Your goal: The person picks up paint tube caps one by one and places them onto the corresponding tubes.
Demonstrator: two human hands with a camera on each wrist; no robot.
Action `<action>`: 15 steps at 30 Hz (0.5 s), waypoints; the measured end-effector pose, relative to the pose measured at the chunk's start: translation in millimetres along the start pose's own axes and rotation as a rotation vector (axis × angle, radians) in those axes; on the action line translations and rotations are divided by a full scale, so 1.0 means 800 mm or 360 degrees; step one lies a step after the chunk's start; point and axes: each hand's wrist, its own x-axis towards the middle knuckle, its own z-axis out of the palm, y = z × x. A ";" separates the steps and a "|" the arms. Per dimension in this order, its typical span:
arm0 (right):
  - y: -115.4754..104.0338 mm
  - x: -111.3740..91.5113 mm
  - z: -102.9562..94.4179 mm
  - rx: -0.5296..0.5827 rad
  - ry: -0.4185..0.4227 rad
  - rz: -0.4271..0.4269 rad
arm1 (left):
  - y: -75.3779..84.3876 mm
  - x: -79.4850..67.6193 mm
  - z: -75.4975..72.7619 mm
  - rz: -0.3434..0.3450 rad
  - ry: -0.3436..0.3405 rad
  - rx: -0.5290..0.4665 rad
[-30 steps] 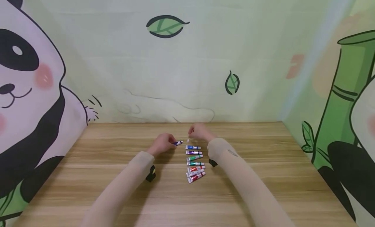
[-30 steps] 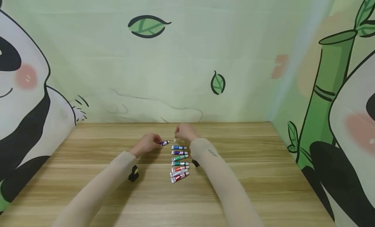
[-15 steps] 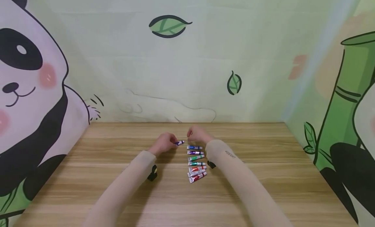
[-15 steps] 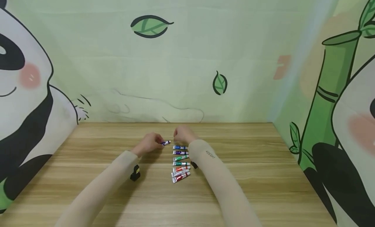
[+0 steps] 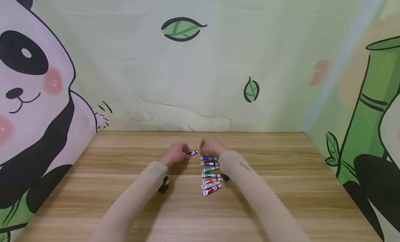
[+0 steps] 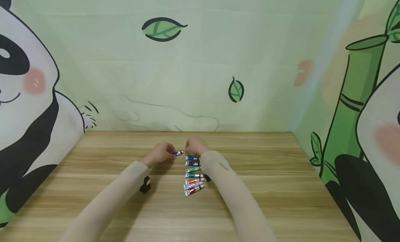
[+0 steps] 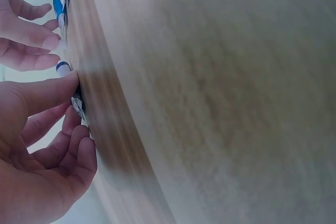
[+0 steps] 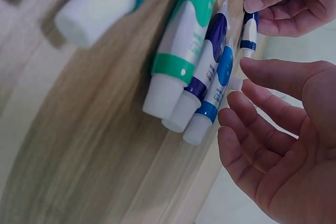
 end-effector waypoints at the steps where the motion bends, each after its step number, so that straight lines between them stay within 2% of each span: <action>1: 0.000 -0.001 0.001 0.0013 0.0000 0.0010 | 0.000 0.000 0.000 0.0001 0.0001 0.0003; 15: -0.004 0.000 0.006 -0.0014 0.0008 0.0054 | -0.001 -0.001 0.001 -0.0026 -0.0008 -0.0008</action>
